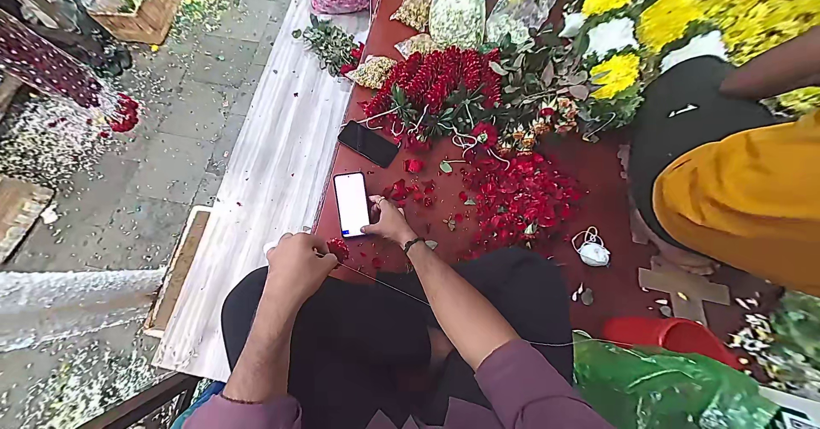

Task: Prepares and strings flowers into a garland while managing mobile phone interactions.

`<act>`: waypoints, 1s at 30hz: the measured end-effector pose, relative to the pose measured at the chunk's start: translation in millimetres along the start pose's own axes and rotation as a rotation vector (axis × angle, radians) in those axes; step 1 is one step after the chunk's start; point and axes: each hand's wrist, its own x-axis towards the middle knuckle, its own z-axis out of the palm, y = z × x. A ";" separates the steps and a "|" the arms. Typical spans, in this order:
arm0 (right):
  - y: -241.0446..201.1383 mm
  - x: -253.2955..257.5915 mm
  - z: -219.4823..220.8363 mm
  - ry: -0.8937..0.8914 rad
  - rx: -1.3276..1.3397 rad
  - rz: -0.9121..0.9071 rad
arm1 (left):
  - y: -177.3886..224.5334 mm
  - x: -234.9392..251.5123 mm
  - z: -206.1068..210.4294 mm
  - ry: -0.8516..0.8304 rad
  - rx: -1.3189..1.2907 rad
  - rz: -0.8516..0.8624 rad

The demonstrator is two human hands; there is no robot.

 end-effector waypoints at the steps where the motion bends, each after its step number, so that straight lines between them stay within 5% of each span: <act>1: -1.0 -0.6 0.7 0.007 -0.009 0.001 | -0.4 -0.1 0.5 0.004 -0.001 0.005; 14: -2.6 1.2 3.0 0.001 -0.123 0.012 | 6.5 -1.7 0.0 0.089 0.116 -0.106; 30: -17.7 -5.4 1.6 0.053 -0.216 0.058 | -5.6 0.7 6.4 0.150 0.107 0.053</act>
